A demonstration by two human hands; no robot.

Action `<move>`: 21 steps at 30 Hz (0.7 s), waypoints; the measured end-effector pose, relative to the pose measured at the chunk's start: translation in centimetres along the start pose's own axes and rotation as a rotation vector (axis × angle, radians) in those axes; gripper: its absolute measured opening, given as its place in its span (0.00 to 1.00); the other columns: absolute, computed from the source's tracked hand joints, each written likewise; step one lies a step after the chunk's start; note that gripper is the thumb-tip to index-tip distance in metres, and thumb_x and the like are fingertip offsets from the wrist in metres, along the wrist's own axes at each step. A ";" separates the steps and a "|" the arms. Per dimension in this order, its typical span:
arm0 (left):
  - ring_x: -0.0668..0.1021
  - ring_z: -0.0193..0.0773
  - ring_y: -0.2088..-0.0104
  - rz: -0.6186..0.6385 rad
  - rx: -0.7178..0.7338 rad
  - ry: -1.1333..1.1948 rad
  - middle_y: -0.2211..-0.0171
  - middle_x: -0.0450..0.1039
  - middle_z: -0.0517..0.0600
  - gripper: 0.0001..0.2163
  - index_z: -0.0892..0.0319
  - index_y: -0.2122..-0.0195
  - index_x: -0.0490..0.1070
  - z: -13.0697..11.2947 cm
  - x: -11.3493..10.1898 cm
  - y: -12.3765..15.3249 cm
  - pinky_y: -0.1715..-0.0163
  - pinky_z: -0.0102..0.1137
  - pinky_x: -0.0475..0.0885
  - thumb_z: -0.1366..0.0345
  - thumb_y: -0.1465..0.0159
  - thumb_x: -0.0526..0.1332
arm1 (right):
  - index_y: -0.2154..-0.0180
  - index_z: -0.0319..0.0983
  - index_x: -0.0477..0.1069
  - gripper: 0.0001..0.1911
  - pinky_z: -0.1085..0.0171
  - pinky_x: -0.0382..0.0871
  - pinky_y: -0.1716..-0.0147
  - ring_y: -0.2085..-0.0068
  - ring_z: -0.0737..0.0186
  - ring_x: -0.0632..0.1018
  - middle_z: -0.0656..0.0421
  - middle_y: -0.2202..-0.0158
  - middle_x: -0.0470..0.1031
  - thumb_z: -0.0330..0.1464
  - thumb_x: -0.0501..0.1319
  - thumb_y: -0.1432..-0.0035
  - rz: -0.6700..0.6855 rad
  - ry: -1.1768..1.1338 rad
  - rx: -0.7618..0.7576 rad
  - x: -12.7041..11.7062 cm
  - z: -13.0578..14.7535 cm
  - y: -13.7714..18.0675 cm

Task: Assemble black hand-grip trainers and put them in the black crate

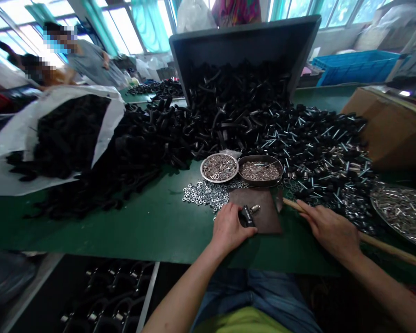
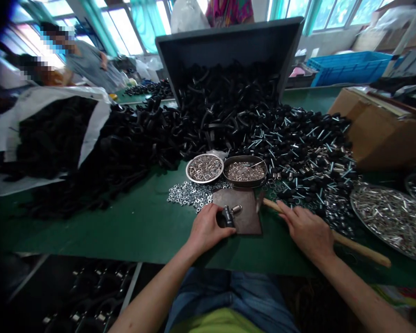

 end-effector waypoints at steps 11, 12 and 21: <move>0.74 0.39 0.58 0.054 0.001 0.520 0.57 0.72 0.51 0.21 0.56 0.54 0.70 -2.3 0.8 1.2 0.59 0.31 0.69 0.56 0.47 0.66 | 0.51 0.41 0.68 0.18 0.62 0.69 0.57 0.55 0.59 0.77 0.55 0.55 0.76 0.41 0.50 0.38 0.046 -0.753 -0.066 -2.4 10.6 -3.9; 0.74 0.39 0.58 0.073 0.034 0.492 0.57 0.72 0.51 0.19 0.56 0.53 0.71 -1.7 0.1 0.5 0.58 0.31 0.69 0.57 0.46 0.66 | 0.55 0.42 0.71 0.16 0.61 0.70 0.58 0.56 0.58 0.77 0.57 0.56 0.77 0.40 0.50 0.38 0.070 -0.698 -0.068 -2.1 10.9 -4.3; 0.74 0.43 0.55 -0.433 -0.779 0.039 0.52 0.69 0.58 0.17 0.64 0.48 0.65 21.1 -19.8 -2.9 0.55 0.41 0.70 0.60 0.36 0.56 | 0.65 0.46 0.71 0.15 0.61 0.62 0.80 0.72 0.52 0.79 0.61 0.70 0.79 0.37 0.47 0.39 0.278 -0.254 -0.103 0.9 10.5 -4.8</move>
Point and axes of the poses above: each hand's wrist, its own y-axis away from the middle knuckle, its own x-axis out of the palm, z = x × y, the point moved 10 cm from there along -y, towards the middle knuckle
